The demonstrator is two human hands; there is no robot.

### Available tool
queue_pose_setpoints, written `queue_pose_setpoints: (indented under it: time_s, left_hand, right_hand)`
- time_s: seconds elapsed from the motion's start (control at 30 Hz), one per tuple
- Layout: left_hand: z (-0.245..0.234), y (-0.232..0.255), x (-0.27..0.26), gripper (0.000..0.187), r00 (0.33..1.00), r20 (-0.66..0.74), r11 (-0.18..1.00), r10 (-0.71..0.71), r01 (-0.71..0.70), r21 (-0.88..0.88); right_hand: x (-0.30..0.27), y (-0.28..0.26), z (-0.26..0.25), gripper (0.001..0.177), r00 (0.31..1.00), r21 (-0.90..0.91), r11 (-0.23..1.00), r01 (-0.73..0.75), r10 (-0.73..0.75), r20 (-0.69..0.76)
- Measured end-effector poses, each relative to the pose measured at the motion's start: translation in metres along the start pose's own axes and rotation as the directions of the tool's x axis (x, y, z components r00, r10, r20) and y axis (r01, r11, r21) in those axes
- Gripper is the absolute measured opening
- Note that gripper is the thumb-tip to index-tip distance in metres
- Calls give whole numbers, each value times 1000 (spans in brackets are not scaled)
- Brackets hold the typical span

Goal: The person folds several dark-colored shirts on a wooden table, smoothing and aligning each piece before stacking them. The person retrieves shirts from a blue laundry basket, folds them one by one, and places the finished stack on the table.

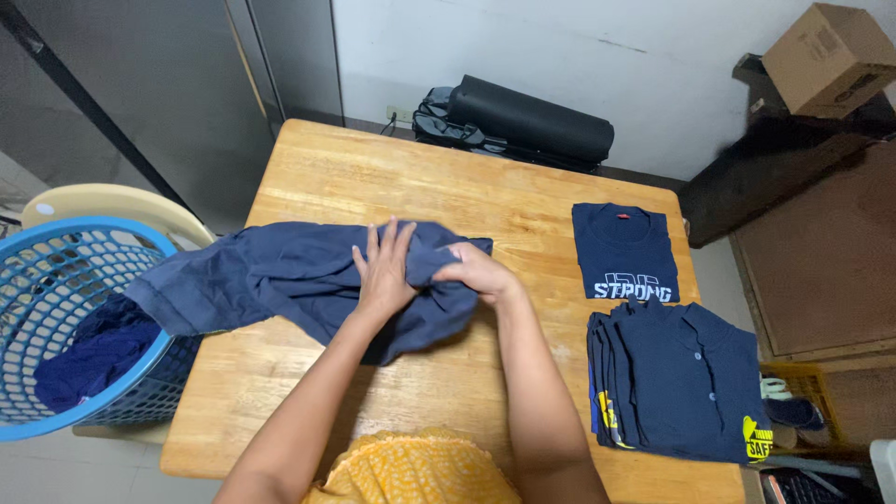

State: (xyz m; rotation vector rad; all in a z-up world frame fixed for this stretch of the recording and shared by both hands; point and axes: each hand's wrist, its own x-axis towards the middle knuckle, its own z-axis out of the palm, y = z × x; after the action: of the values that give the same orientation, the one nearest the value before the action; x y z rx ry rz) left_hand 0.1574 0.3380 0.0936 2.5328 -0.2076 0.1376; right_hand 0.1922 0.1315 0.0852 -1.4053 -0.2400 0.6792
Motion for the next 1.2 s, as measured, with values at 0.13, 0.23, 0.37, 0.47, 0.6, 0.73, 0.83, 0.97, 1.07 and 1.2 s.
queue_pose_setpoints:
  time_s: [0.13,0.23,0.37,0.47,0.6,0.73,0.83,0.97,1.07,1.2]
  left_hand:
    - [24,-20,31,62,988,-124,995,93,-86,57]
    - [29,-33,55,27,996,-46,997,72,-74,-29]
    - [19,-38,81,37,997,-67,892,-46,11,-452]
    - [8,-24,86,29,975,-45,720,-218,129,-682]
    - [-8,33,79,28,977,58,524,-206,160,-837]
    - [-49,81,50,35,959,270,199,-85,282,-939]
    - [-106,63,44,53,924,334,81,-188,353,-932]
    - [-159,-8,45,50,981,169,-94,-100,160,-983]
    - [-139,-47,50,47,922,-142,614,-361,121,-780]
    - [-72,-53,27,51,720,-672,957,172,41,289]
  right_hand:
    - [-55,-46,-22,54,991,103,990,98,-107,84]
    - [-98,-78,-49,66,944,268,908,322,-328,-25]
    - [-94,-107,-77,46,768,-48,939,340,-307,-562]
    - [-73,-92,-67,50,411,-786,494,-372,-671,-616]
    - [-14,-20,-6,47,760,-510,850,-134,-242,-604]
    - [27,59,18,61,601,-697,711,-94,-518,-609]
    - [16,90,-33,95,427,-842,535,-71,-746,-510]
    - [-2,80,-106,65,645,-645,750,-145,-422,-636]
    - [-16,60,-109,52,829,-272,956,-113,-60,-556]
    - [-24,36,-66,52,921,287,955,76,42,-386]
